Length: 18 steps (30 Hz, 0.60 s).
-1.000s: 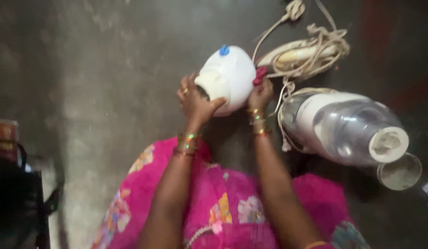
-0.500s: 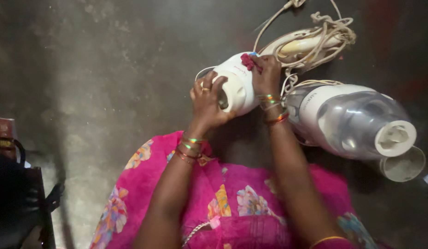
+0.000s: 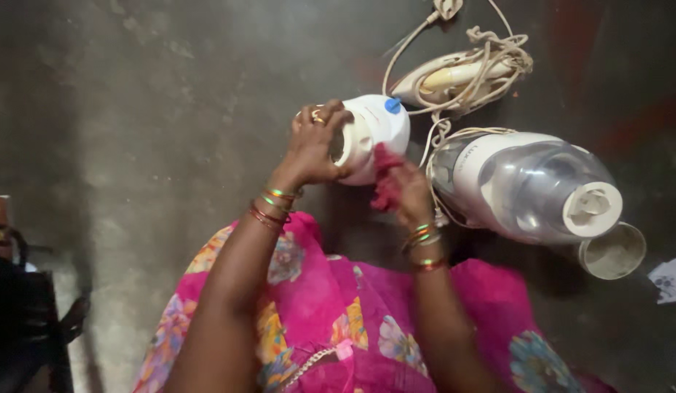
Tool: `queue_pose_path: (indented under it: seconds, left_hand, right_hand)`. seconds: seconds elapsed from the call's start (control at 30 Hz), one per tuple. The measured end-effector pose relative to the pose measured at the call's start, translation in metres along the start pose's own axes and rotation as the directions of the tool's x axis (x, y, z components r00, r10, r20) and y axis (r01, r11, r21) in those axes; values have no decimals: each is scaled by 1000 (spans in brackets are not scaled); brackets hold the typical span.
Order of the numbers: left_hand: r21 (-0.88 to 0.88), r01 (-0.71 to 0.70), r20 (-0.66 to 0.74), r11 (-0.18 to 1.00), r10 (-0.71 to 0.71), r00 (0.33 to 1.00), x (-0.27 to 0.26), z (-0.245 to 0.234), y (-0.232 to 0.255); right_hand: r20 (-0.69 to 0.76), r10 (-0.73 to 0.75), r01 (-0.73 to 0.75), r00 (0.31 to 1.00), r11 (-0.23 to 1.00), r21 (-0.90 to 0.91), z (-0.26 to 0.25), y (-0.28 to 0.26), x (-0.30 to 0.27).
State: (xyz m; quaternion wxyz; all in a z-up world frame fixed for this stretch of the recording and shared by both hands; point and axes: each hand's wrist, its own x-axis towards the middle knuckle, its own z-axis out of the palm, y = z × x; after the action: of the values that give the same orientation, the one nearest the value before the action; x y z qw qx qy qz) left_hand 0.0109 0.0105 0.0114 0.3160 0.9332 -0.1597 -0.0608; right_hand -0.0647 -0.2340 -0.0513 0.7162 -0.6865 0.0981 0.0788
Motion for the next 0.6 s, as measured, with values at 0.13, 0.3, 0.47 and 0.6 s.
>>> queue_pose_path:
  seconds: [0.13,0.3,0.47,0.6]
  left_hand:
    - [48,-223,276,974,202,940,7,-20,4]
    - [206,-588,503,782,430,750,8,-35,26]
    - [234,-488,619,841,258,742,-6,-35,28]
    - [112,-335,161,936,316,935,-37,0,-15]
  right_hand:
    - [322,86,-329,943,398,856,-41,-47,25]
    - [246,94,-253,965,585,771,-71,-101,6]
    - [-64,55,-73,996,943,-325,-80,-31,38]
    - [-157,112,-119,981,992,-36,-90,53,18]
